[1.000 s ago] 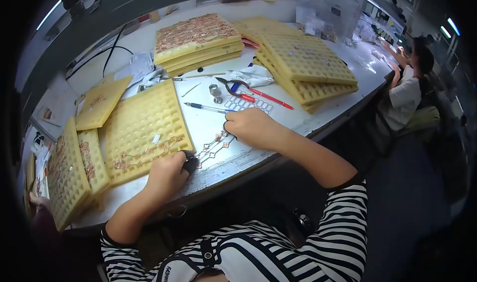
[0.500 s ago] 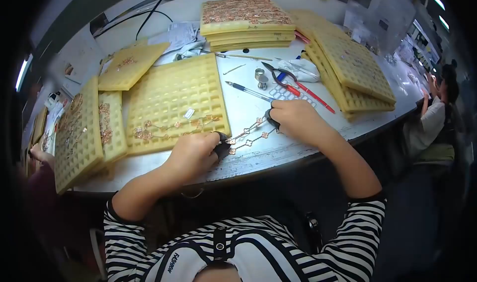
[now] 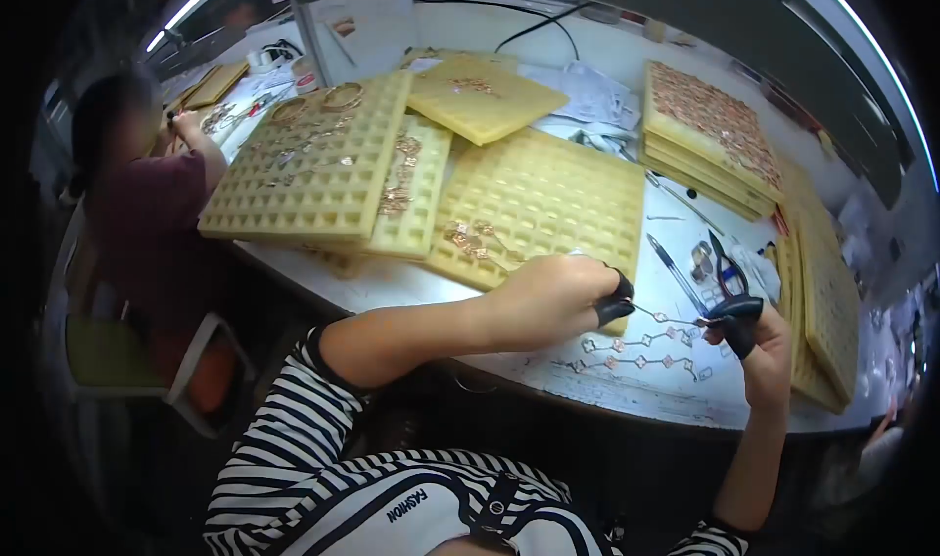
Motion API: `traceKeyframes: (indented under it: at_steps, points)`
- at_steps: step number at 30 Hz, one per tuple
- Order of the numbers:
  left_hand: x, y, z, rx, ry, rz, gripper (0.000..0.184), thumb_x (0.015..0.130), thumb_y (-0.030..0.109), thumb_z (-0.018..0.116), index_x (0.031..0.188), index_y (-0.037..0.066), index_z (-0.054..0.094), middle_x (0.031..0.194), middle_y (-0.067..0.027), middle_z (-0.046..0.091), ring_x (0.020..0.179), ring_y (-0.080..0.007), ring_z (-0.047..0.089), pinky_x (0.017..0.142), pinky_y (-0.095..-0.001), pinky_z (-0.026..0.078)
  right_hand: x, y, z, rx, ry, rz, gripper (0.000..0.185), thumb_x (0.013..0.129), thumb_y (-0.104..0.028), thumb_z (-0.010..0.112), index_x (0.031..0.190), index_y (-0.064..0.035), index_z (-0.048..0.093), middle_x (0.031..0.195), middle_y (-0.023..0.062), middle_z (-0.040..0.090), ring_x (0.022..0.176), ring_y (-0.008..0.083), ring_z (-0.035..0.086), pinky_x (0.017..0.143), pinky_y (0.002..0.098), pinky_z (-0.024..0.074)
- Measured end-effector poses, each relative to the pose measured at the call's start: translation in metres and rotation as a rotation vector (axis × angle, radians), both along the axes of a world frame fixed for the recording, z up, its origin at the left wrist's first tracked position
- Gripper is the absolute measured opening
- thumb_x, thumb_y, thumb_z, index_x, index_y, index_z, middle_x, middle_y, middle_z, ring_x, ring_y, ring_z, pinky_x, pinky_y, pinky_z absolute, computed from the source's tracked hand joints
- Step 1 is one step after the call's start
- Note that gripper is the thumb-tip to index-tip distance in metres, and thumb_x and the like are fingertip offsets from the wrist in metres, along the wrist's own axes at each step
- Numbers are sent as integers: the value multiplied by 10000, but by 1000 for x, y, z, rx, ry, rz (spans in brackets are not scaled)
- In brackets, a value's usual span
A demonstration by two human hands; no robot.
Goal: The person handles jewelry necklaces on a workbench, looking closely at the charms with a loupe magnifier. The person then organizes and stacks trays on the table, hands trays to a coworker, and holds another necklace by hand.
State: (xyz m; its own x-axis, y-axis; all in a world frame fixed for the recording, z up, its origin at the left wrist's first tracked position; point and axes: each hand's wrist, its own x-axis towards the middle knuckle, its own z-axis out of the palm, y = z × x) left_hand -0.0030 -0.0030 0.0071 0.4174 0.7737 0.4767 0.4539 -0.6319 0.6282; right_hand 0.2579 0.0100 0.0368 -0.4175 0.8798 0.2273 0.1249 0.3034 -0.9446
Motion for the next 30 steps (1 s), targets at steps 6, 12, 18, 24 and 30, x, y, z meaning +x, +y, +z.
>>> traceKeyframes:
  at_steps: [6,12,18,24,30]
  points:
    - [-12,-26,-3,288,-3,56,93,664,44,552,725,34,482,669,-118,504,668,-313,534,577,-385,434,-16,8,3,54,258,-65,195,806,-159,597,902,0,540,868,91,579,817,176,570,781,317,452]
    - [-41,-75,-28,179,-92,108,119,625,-2,552,720,22,484,665,-116,466,637,-302,498,553,-380,413,-68,-10,21,60,130,121,139,787,-87,571,873,16,533,815,92,571,769,177,554,756,323,449]
    - [-97,-113,-22,55,-144,335,215,743,64,617,951,14,600,752,-117,575,636,-250,554,565,-327,438,-115,-18,33,60,-131,198,87,684,24,626,765,11,596,780,77,582,761,151,530,713,255,396]
    - [-153,-131,9,290,-64,615,210,611,-35,614,815,11,596,701,-125,497,654,-288,520,553,-349,423,-180,-11,39,146,-187,351,135,710,-15,653,835,18,616,808,44,525,742,109,490,665,228,384]
    - [-210,-135,48,142,-37,840,166,723,-34,637,879,22,626,840,-16,592,765,-77,545,662,-202,426,-246,2,42,-37,-42,528,222,775,-78,632,976,3,588,885,18,589,804,65,542,738,201,438]
